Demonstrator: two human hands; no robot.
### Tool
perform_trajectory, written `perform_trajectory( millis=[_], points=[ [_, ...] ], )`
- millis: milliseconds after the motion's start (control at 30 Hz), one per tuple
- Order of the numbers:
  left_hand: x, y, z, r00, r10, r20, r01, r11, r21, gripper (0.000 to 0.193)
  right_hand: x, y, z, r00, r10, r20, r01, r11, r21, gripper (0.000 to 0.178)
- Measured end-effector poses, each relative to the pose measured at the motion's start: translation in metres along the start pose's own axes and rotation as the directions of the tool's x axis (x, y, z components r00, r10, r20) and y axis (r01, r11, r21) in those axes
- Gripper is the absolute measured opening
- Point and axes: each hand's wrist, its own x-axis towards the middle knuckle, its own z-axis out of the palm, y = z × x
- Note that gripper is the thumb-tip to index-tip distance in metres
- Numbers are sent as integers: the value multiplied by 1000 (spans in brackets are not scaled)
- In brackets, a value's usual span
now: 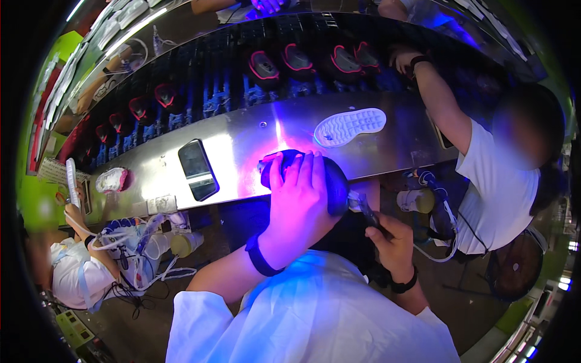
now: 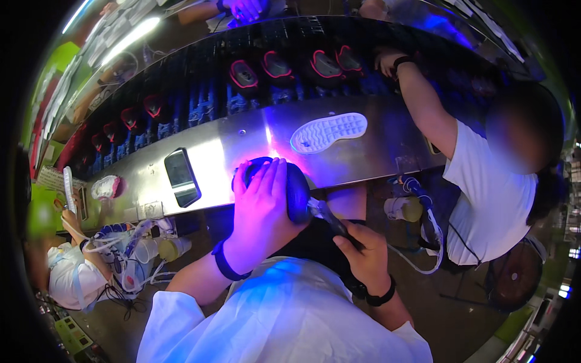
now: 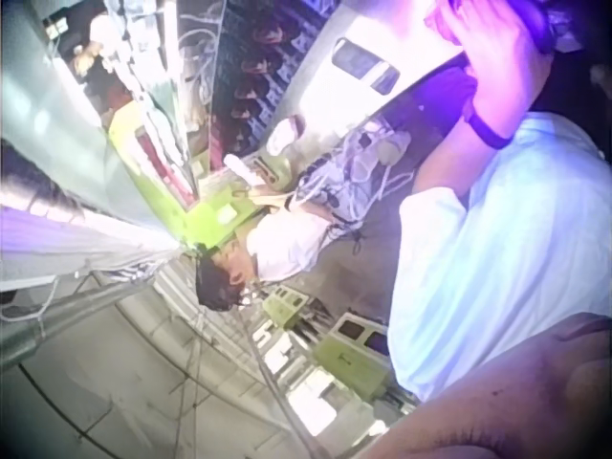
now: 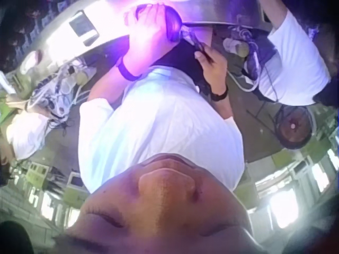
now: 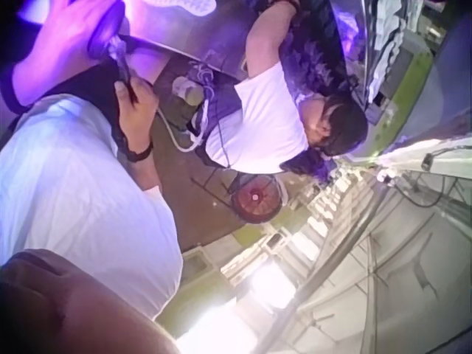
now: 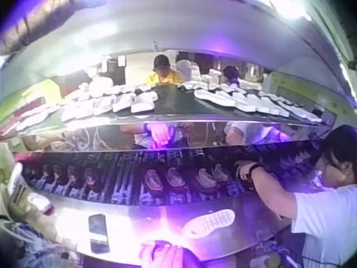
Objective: The recorder uses a brush to apply a liquid adhesive or primer to the upper edges of various shoes on a production line.
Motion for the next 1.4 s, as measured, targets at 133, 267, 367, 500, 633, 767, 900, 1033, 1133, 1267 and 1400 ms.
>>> perform_trajectory(
  millis=[133, 267, 367, 500, 633, 767, 900, 1033, 1133, 1267, 1400],
  points=[
    [23, -11, 2, 999, -36, 19, 37, 997, -64, 93, 37, -18, -14, 988, -150, 27, 152, 961, -229, 29],
    [42, -30, 2, 999, -28, -21, 23, 982, -189, 93, 74, -26, -9, 970, -234, 65, 243, 933, -264, 27],
    [56, -43, -7, 989, -91, 119, 115, 970, -212, 95, 98, -27, -2, 954, -292, 69, 299, 905, -302, 28],
    [54, -61, -2, 988, -108, 112, 126, 977, -172, 100, 115, -22, 12, 946, -323, 16, 315, 908, -275, 30],
    [41, -92, -7, 968, 2, 253, -10, 999, 33, 104, 114, 5, 17, 993, 50, 111, -63, 992, 109, 29],
    [32, -108, -14, 942, 21, 335, 21, 992, -121, 107, 113, 2, 12, 968, 130, 214, -175, 963, 206, 29],
    [16, -102, -27, 926, -3, 378, 118, 952, -282, 103, 123, -40, -4, 992, 18, 122, -19, 1000, 7, 31],
    [8, -92, -28, 921, 160, 354, 138, 717, -683, 103, 133, -63, -8, 971, -95, 218, 106, 994, -38, 35],
    [15, -76, -40, 880, 177, 440, 257, 602, -756, 100, 132, -60, -13, 949, -195, 248, 207, 978, -19, 34],
    [19, -68, -40, 826, 188, 532, 442, 370, -817, 94, 126, -49, -22, 948, -192, 254, 194, 981, 14, 34],
    [23, -63, -31, 799, 182, 573, 534, 222, -816, 81, 121, -33, -24, 961, -133, 243, 130, 991, 29, 32]
  ],
)
